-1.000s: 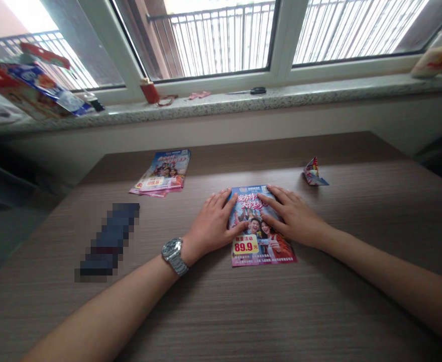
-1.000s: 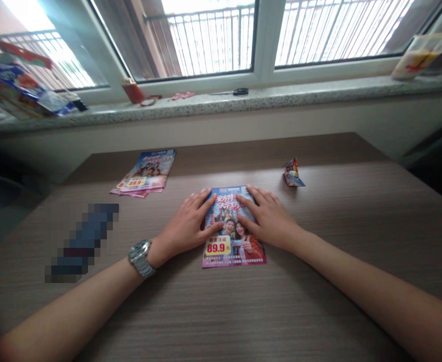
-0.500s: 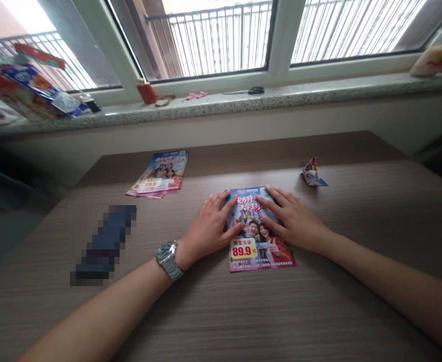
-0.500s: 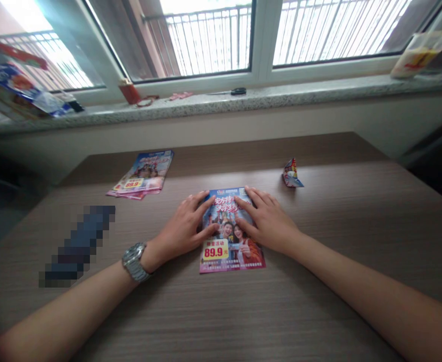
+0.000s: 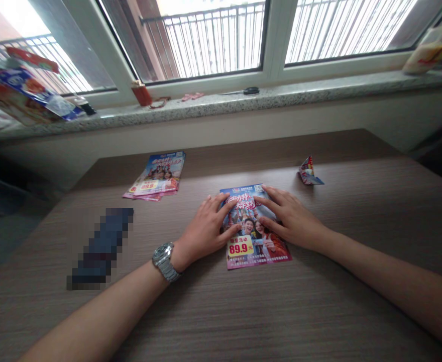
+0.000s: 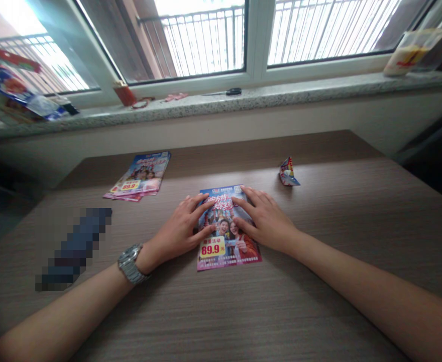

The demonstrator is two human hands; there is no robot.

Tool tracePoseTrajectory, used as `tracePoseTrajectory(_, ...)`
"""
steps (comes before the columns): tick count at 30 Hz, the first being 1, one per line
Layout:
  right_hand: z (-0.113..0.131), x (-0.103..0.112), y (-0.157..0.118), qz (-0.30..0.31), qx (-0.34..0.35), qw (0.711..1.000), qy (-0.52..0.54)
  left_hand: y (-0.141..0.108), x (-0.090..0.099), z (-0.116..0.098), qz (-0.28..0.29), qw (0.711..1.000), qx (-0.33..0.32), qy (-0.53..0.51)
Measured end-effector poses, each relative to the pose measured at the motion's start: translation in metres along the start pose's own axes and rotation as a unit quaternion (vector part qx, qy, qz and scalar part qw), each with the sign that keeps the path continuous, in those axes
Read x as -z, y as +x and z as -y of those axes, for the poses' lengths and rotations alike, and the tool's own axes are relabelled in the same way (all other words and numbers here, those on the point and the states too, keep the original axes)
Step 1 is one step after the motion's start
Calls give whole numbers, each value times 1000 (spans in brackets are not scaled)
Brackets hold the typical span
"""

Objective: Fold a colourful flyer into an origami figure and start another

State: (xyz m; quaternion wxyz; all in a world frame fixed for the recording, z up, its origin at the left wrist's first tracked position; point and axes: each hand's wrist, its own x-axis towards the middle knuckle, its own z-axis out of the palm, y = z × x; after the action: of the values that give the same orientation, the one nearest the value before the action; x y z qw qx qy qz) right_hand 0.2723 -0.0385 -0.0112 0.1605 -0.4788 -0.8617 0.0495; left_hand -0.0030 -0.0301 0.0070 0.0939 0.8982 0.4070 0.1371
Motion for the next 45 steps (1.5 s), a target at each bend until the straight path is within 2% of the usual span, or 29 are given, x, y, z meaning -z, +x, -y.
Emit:
tracePoseTrajectory(8, 0, 7, -2, -28, 76, 990, 119, 1, -2, 4, -10, 1000, 6, -2)
tracePoseTrajectory(12, 1, 9, -3, -13, 131, 977, 166, 1, -2, 6, -10, 1000, 20, 2)
tracePoseTrajectory(15, 0, 11, -5, 9, 146, 974, 176, 2, -2, 6, -12, 1000, 27, -2)
tracePoseTrajectory(21, 0, 13, -5, 47, 152, 978, 134, 3, -3, 8, -37, 998, 37, -25)
tracePoseTrajectory(25, 0, 10, -6, 43, 131, 982, 127, 2, 2, 5, -56, 996, 20, -70)
tracePoseTrajectory(30, 0, 7, -6, 26, 122, 983, 138, 0, 10, 0, -5, 989, -63, -136)
tracePoseTrajectory(33, -1, 7, -6, 25, 117, 983, 139, -1, 12, 0, 24, 987, -96, -130)
tracePoseTrajectory(45, 0, 8, -5, 26, 115, 984, 136, 0, 10, 0, 29, 989, -91, -114)
